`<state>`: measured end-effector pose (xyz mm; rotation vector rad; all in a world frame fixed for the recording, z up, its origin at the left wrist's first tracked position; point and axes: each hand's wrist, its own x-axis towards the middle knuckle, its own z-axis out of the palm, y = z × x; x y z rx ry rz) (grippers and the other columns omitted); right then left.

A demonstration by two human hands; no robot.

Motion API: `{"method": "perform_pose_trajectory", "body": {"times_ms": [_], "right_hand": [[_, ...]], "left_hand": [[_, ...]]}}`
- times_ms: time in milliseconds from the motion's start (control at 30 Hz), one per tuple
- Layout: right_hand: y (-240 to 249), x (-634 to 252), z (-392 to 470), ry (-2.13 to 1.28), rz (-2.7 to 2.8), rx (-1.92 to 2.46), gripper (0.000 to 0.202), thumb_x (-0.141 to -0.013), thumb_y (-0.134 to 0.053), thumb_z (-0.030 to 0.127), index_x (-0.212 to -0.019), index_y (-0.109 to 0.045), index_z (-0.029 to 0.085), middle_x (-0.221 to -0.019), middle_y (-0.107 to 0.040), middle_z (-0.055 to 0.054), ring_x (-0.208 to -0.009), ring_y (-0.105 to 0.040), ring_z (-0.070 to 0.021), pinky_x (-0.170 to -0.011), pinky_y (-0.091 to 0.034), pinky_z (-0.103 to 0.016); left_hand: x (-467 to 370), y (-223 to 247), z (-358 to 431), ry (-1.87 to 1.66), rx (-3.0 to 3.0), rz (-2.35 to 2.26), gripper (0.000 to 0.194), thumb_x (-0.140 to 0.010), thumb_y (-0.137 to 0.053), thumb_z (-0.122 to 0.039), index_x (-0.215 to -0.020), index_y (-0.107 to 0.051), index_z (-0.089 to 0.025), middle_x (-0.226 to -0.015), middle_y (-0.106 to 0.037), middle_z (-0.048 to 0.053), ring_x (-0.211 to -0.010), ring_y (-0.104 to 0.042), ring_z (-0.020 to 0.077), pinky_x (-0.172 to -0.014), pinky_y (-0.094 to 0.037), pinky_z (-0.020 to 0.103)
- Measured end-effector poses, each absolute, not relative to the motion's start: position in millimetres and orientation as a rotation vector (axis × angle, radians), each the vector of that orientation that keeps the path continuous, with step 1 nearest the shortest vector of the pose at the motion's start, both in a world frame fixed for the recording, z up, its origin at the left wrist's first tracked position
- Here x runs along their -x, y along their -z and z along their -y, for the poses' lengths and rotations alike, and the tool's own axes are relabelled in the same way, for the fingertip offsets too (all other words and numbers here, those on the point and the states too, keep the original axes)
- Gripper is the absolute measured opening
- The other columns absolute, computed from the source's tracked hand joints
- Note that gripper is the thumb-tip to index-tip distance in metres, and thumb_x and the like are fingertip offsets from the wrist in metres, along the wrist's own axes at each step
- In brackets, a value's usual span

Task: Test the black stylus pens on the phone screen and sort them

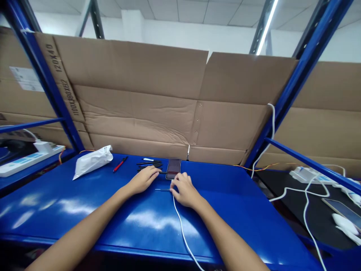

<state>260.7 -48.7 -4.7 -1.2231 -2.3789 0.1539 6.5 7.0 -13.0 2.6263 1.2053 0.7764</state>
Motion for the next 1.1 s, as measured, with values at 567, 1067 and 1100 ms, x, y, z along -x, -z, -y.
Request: {"method": "perform_pose_trajectory", "body": {"times_ms": [567,1067,1100], "right_hand": [[-6,-307,28,-0.114,2.29,1.299,0.011,-0.097,-0.059,0.027,-0.094,-0.068,0.022,-0.106,-0.067,-0.008,-0.102,-0.053,-0.0264,-0.092,-0.04,-0.042],[-4,-281,41,-0.323,2.211,1.106,0.009,-0.096,-0.062,0.02,-0.1,-0.07,0.023,-0.096,-0.072,-0.005,-0.093,-0.061,-0.0228,-0.086,-0.048,-0.037],[-4,-281,41,-0.329,2.205,1.1,0.009,-0.096,-0.062,0.021,-0.1,-0.07,0.023,-0.097,-0.072,-0.005,-0.094,-0.061,-0.0228,-0.086,-0.048,-0.037]], "left_hand": [[-9,11,-2,-0.674,-2.703,-1.154,0.039,-0.11,-0.034,-0.037,-0.125,-0.067,-0.022,-0.11,-0.064,0.009,-0.105,-0.061,0.0239,-0.097,-0.048,0.037],[-30,13,12,-0.695,-2.681,-1.084,0.038,-0.109,-0.036,-0.036,-0.128,-0.066,-0.022,-0.108,-0.061,0.009,-0.101,-0.059,0.0234,-0.093,-0.049,0.035],[-30,13,13,-0.694,-2.677,-1.079,0.038,-0.109,-0.036,-0.036,-0.128,-0.066,-0.022,-0.108,-0.061,0.009,-0.101,-0.06,0.0233,-0.093,-0.049,0.035]]}}
